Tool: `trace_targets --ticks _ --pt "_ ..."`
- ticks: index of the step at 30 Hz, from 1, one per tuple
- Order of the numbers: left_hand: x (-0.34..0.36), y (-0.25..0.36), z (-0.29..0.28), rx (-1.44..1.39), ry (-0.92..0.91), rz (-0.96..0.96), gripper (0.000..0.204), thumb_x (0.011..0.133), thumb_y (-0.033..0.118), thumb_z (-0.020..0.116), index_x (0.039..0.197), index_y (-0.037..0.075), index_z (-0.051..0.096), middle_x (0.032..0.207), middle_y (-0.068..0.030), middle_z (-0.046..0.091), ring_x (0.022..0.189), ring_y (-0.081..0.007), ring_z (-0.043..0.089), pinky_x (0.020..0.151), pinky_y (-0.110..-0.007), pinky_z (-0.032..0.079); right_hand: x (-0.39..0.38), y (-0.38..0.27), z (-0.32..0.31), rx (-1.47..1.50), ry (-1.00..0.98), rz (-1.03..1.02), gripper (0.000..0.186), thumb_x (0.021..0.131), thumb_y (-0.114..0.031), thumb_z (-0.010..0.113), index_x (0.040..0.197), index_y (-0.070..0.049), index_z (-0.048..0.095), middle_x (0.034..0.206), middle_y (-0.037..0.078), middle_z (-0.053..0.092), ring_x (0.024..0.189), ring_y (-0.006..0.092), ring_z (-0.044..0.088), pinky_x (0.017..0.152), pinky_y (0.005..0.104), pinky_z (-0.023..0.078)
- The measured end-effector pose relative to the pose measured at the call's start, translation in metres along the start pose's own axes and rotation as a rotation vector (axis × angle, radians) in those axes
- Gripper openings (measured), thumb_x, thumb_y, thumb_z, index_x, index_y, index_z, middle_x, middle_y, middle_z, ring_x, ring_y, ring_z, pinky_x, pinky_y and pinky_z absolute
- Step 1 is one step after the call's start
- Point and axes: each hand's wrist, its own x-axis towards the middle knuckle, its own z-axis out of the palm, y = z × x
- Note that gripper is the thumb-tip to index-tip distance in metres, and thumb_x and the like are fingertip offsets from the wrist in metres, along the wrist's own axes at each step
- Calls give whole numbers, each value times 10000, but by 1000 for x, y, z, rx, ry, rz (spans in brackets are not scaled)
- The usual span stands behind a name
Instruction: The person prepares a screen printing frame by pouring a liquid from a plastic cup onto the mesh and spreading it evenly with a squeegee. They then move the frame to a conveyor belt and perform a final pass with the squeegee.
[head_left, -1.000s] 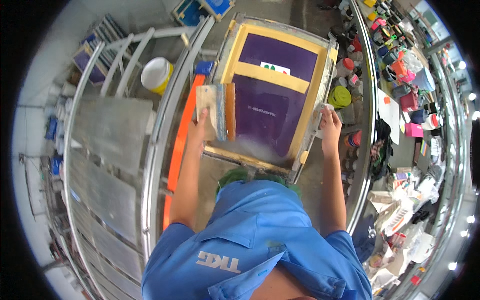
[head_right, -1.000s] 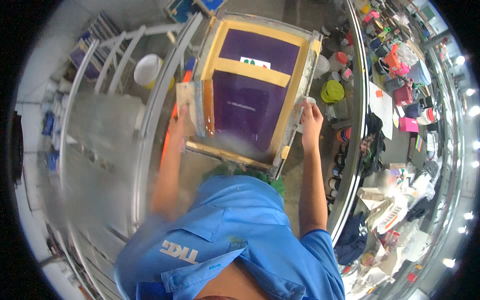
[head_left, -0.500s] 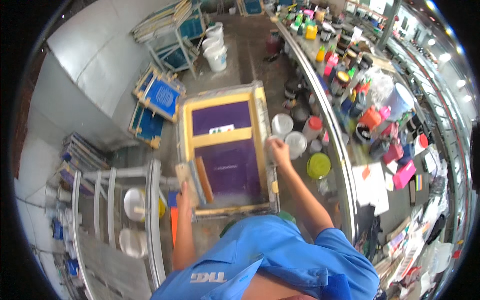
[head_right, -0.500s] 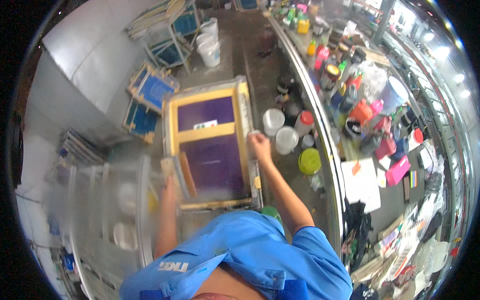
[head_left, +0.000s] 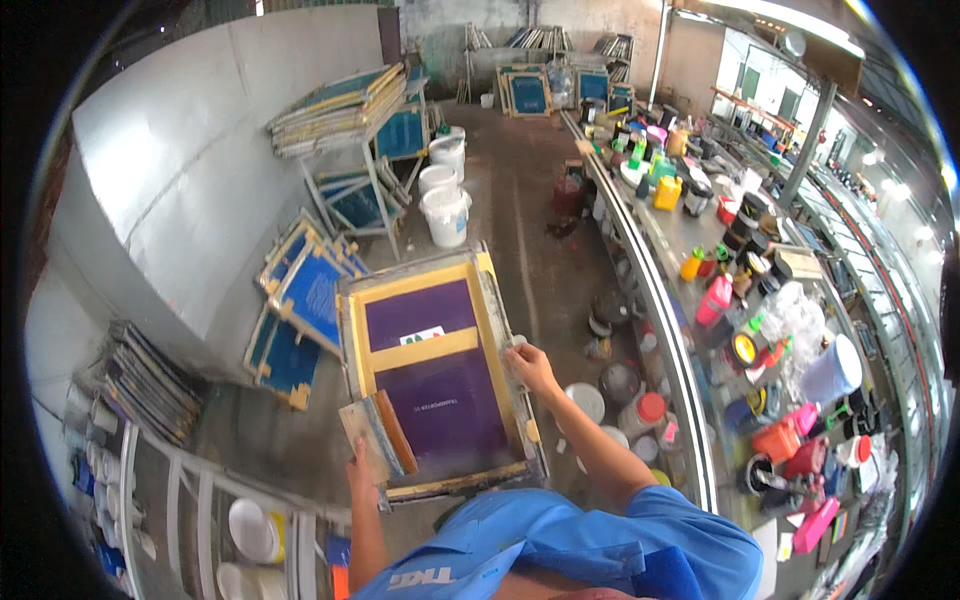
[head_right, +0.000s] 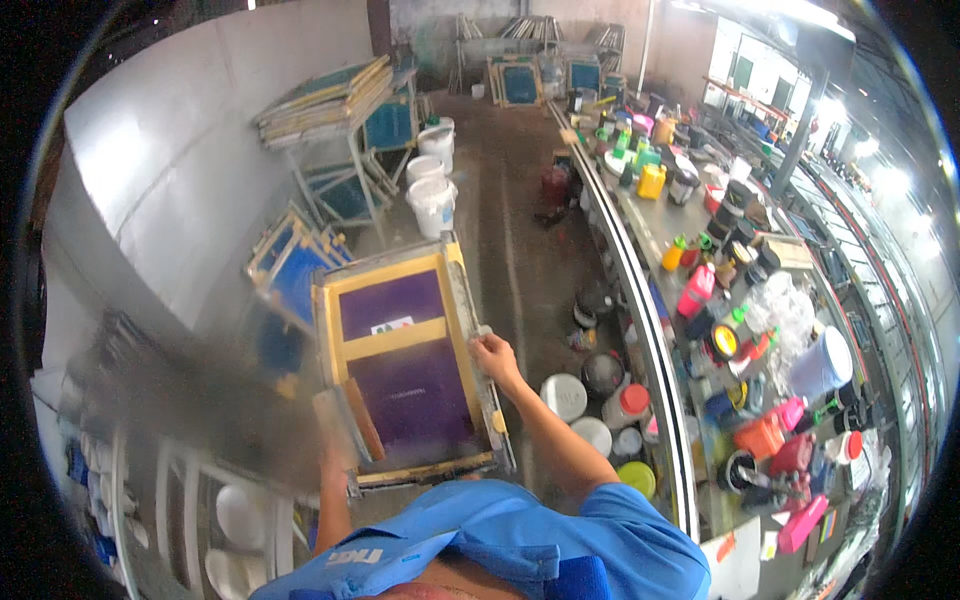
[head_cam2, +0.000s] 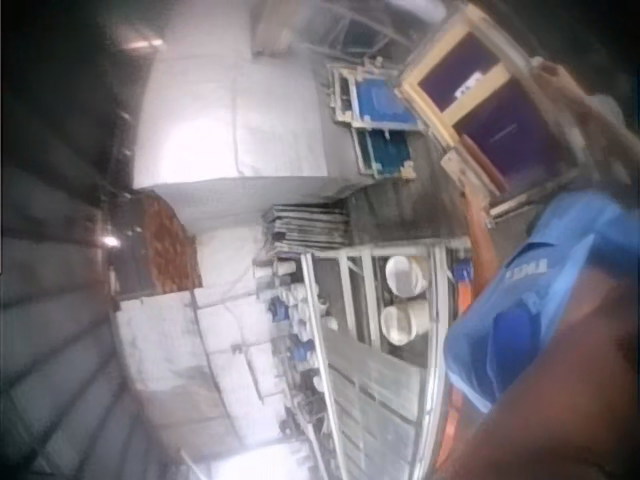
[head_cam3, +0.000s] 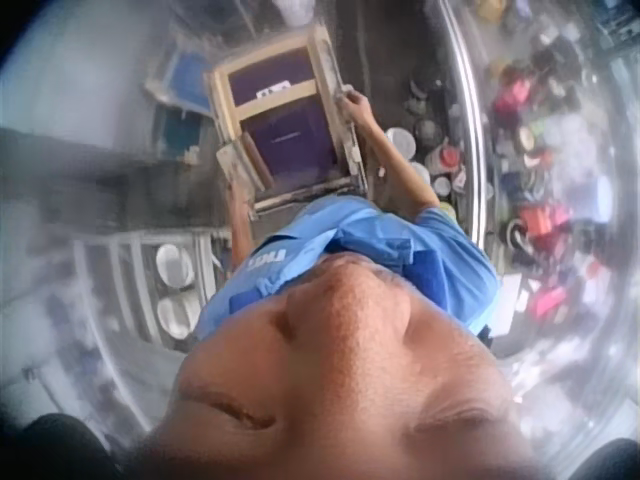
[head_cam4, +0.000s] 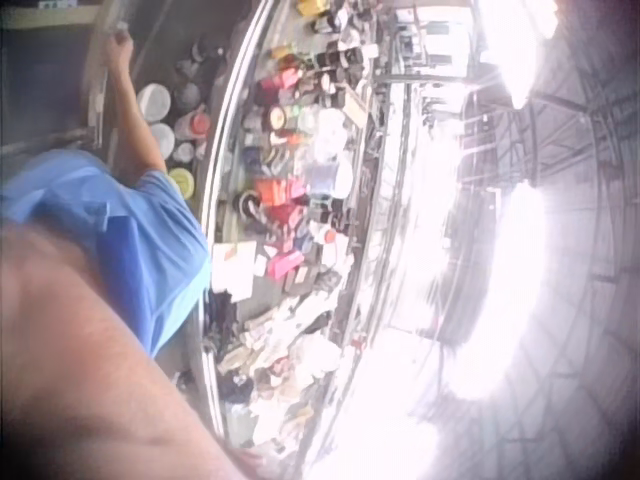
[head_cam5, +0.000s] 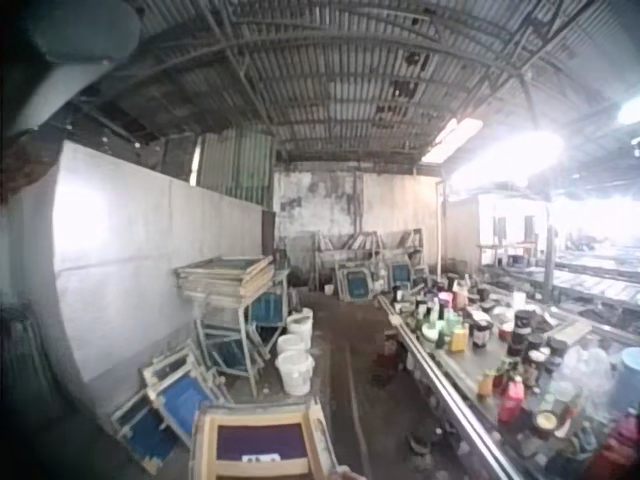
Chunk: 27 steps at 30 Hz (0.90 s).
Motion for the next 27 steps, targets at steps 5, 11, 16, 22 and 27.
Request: trace_targets --ticks 5,11,16,22,27 --pt "132 82 111 97 -186 -67 874 848 580 670 1329 -118 454 1314 -220 541 1197 -304 555 984 -406 464 111 -27 -24 -17 126 -37 199 944 -195 621 948 -6 683 839 5 664 817 81 557 754 257 446" --pt "230 141 234 201 -325 13 888 855 607 646 1322 -126 462 1307 -222 550 1202 -303 551 992 -411 458 206 -13 -55 262 369 101 197 924 -214 649 961 -28 702 780 -24 626 701 64 517 643 241 398" --pt "341 163 348 347 -284 -30 868 869 591 638 1345 -108 445 1344 -220 522 1233 -305 526 1009 -403 442 332 -16 -81 350 503 131 217 912 -219 669 940 -7 707 821 -3 661 774 79 564 709 246 438" --pt "459 175 466 138 -271 2 866 869 592 635 1379 -73 421 1393 -207 483 1282 -322 481 1041 -445 418 537 -55 -119 353 411 21 217 911 -224 661 930 -12 703 762 -9 637 724 75 557 662 254 439" --pt "527 183 522 89 -155 -109 873 850 603 651 1363 -65 424 1367 -200 502 1263 -307 502 1030 -443 436 671 -75 -122 216 306 -22 191 931 -214 653 948 -28 690 815 -29 645 755 59 532 701 228 417"
